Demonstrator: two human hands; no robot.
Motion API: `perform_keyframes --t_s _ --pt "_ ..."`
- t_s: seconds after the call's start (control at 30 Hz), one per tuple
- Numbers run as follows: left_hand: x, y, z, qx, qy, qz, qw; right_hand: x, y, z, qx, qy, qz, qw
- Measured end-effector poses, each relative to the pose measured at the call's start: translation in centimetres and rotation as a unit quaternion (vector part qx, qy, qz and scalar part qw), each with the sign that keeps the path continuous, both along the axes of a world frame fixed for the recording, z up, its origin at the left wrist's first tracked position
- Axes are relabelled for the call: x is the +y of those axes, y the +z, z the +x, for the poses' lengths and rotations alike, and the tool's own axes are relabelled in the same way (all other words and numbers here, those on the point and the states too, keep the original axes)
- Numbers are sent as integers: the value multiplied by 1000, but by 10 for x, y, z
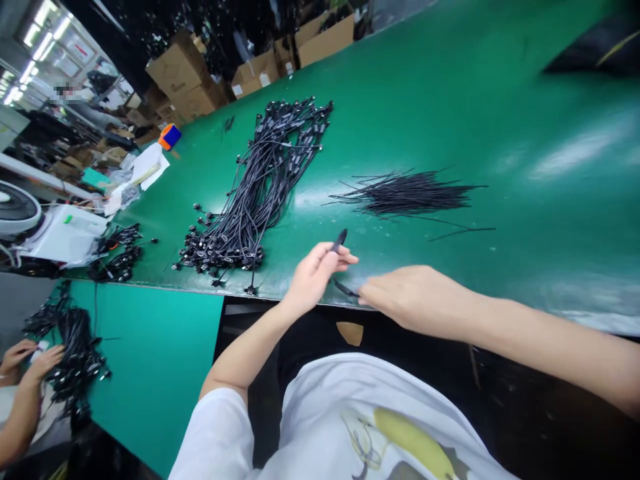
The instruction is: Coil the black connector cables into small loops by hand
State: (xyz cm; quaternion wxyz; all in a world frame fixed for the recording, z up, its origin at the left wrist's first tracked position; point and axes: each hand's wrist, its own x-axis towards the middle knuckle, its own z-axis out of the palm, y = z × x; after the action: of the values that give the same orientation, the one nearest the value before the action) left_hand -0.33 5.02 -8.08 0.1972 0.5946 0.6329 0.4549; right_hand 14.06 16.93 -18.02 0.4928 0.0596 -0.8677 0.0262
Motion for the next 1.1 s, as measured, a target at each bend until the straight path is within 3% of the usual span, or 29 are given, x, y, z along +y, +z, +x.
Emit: perform_keyframes --t_s 0.1,0.17,0.2,0.27,0.33,0.43,0.53,0.63,0.77,0.87,0.97,1.03,1.1 --pt "-3 -8 6 102 -45 -69 991 14 22 1 -17 28 -164 986" --pt "-5 -5 7 19 -64 -70 995 25 25 -2 6 79 -317 945" --pt "-5 -2 6 -47 -69 -58 995 28 23 -6 41 116 -395 910" --pt "-3 1 6 -168 -67 -33 983 27 15 -19 91 204 -538 813" --pt "1 -2 6 -255 -61 -39 964 18 8 -33 59 289 -646 704" --pt "7 -16 4 -263 -17 -57 963 1 9 -39 33 359 -737 572" --pt "9 -32 5 -223 17 -42 974 -7 21 -33 81 402 -763 501" --pt "7 -34 9 -258 -10 -36 965 -8 28 -28 79 426 -763 481" --pt "2 -27 11 -228 -26 -14 973 -18 20 -34 113 405 -752 508" --pt "0 -30 4 -139 -31 -38 989 -28 18 -37 140 420 -739 508" --pt "3 -36 -2 33 -38 -65 997 -33 23 -38 199 419 -733 498" --pt "6 -35 -4 121 -16 -73 990 -35 24 -40 219 406 -715 526" --pt "10 -29 -3 159 -14 -101 982 -37 20 -41 200 367 -677 605"
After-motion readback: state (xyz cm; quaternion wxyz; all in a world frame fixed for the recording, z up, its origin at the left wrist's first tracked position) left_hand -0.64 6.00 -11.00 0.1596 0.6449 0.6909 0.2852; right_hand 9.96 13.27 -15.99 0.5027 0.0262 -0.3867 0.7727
